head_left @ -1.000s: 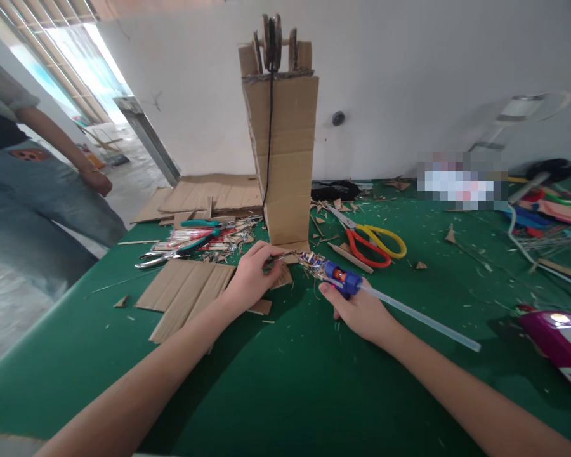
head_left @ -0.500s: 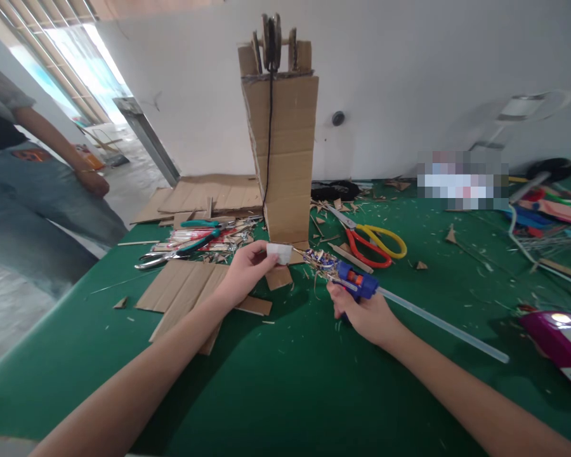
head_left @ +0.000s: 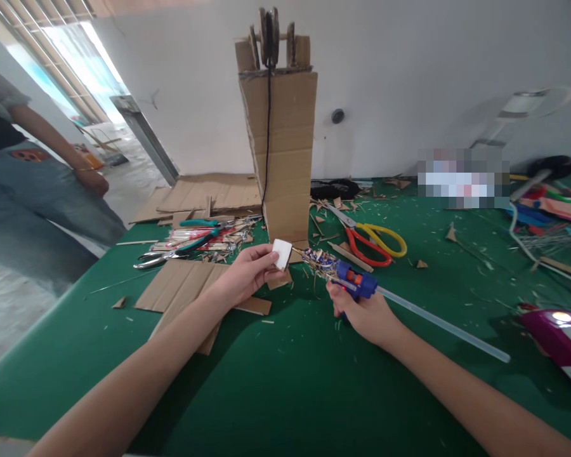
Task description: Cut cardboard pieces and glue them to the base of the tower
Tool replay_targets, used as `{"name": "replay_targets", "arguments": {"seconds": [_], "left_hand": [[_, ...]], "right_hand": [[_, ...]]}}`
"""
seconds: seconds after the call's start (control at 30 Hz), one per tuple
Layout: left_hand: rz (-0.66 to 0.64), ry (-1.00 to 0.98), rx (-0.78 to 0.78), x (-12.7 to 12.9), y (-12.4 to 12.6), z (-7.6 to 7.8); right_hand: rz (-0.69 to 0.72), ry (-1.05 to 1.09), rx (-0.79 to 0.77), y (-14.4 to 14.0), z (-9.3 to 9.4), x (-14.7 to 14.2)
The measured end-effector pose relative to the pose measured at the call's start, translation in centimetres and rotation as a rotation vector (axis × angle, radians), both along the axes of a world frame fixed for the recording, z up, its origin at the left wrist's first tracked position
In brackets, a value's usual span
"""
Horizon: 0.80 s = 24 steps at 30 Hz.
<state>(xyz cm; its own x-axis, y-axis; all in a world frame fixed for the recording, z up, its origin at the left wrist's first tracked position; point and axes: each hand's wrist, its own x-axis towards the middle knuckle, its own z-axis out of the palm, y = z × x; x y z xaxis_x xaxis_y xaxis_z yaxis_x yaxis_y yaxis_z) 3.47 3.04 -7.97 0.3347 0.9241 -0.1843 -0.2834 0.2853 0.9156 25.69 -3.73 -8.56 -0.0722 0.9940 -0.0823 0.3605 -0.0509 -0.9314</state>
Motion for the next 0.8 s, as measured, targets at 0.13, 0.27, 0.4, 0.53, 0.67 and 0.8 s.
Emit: {"name": "replay_targets", "arguments": {"seconds": [0.13, 0.27, 0.4, 0.53, 0.67, 0.8], "left_hand": [[-0.01, -0.021, -0.017, 0.0, 0.0, -0.1], [0.009, -0.03, -0.04, 0.0, -0.1, -0.1], [0.025, -0.045, -0.055, -0.1, 0.0, 0.0], [0.035, -0.029, -0.076, 0.0, -0.1, 0.1], [0.043, -0.036, -0.085, 0.1, -0.1, 0.1], [0.01, -0.029, -0.091, 0.1, 0.0, 0.1]], "right_hand": [[-0.025, 0.004, -0.017, 0.1, -0.4, 0.1], [-0.033, 0.017, -0.03, 0.1, -0.6, 0.1], [-0.033, -0.001, -0.034, 0.0, -0.3, 0.1], [0.042, -0.004, 0.004, 0.0, 0.2, 0.0], [0.062, -0.008, 0.033, 0.0, 0.4, -0.1], [0.068, 0.002, 0.038, 0.0, 0.5, 0.0]]}}
